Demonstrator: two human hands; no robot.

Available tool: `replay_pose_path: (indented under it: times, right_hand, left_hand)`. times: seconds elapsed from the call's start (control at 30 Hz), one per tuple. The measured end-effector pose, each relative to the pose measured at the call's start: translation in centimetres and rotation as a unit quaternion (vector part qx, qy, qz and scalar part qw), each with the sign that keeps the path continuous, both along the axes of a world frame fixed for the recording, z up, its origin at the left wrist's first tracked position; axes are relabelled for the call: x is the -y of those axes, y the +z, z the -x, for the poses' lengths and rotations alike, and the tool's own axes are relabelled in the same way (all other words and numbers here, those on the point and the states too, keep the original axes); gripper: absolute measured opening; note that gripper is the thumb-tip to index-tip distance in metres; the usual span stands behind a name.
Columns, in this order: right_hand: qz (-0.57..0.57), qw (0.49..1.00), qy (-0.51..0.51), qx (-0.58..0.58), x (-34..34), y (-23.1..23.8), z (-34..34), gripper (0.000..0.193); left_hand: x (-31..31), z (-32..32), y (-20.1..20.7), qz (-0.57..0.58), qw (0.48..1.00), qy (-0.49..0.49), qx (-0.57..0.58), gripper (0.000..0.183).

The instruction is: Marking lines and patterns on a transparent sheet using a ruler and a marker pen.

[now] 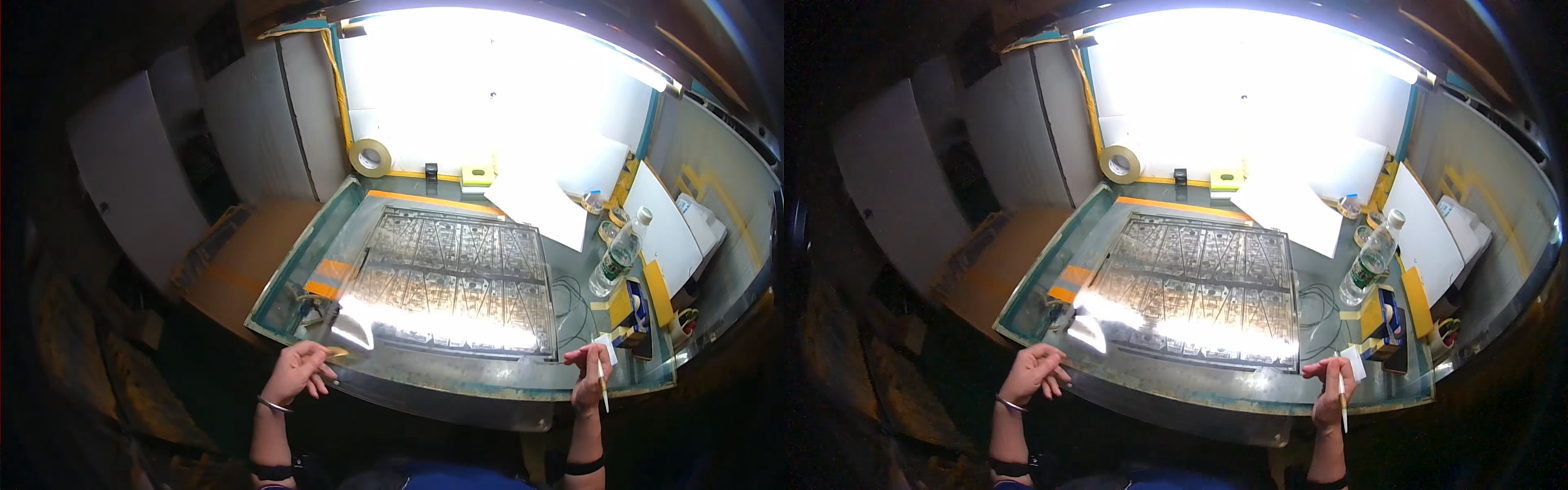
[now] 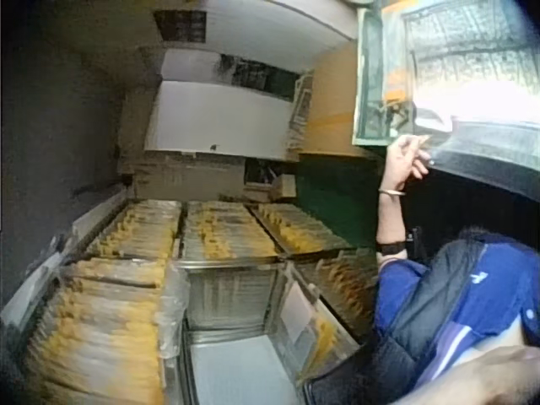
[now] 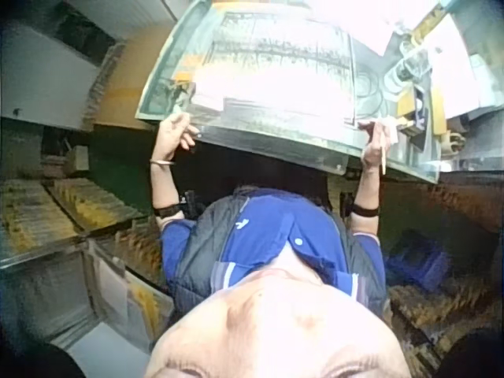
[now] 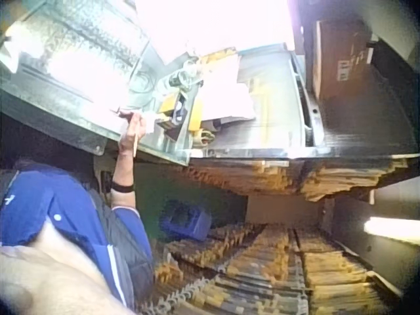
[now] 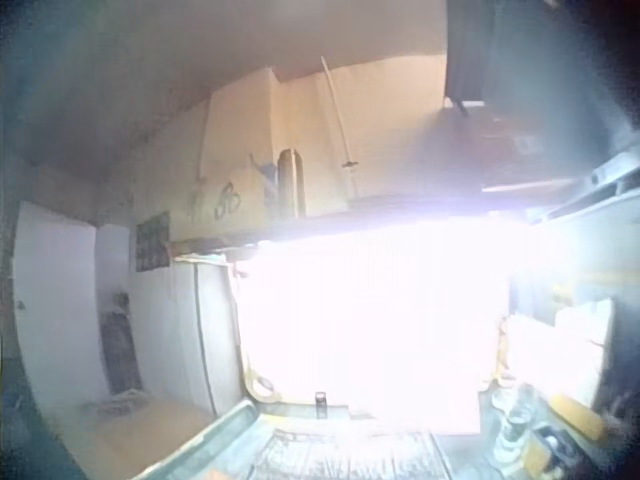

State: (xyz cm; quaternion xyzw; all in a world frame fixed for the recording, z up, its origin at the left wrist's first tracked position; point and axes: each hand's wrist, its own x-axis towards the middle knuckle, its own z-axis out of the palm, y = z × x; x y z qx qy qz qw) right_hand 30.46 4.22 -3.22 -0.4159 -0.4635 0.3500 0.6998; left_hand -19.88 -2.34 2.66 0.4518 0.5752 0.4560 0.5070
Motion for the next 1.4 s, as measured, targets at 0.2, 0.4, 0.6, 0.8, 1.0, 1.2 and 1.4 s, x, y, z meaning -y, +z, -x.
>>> replay_pose_path:
  times: [0.2, 0.4, 0.6, 0.8, 1.0, 1.2, 1.4]
  right_hand:
    - [-0.010, 0.999, -0.022, 0.022, -0.2, -0.7, -0.1, 0.025]
    - [-0.014, 0.996, -0.054, 0.076, -0.3, -1.3, -0.5, 0.024]
    - [0.000, 0.993, -0.062, 0.101, -0.2, -1.2, -0.3, 0.027]
    - [-0.013, 0.985, -0.066, 0.159, -0.9, -1.7, -0.3, 0.026]
    - [0.002, 0.976, -0.082, 0.203, 0.2, -0.3, 0.3, 0.023]
    - [-0.011, 0.972, -0.056, 0.229, -1.6, -2.6, -0.3, 0.023]
    - [-0.006, 0.969, -0.072, 0.237, -1.0, -2.2, -0.4, 0.024]
  left_hand:
    - [-0.6, 5.0, 1.4, -0.110, 0.987, 0.118, -0.009, 0.026]
    - [-0.5, 14.3, -2.7, -0.178, 0.932, 0.292, 0.120, 0.018]
    - [-0.4, 20.7, -8.2, -0.200, 0.807, 0.522, 0.189, 0.025]
    - [-0.8, 25.5, -13.4, -0.213, 0.722, 0.635, 0.175, 0.026]
    - [-6.2, 27.6, -23.2, -0.138, 0.707, 0.665, 0.196, 0.032]
    - [-5.1, 34.8, -36.0, -0.055, 0.744, 0.664, 0.061, 0.037]
    - [-5.8, 29.5, -36.2, 0.058, 0.753, 0.654, 0.030, 0.034]
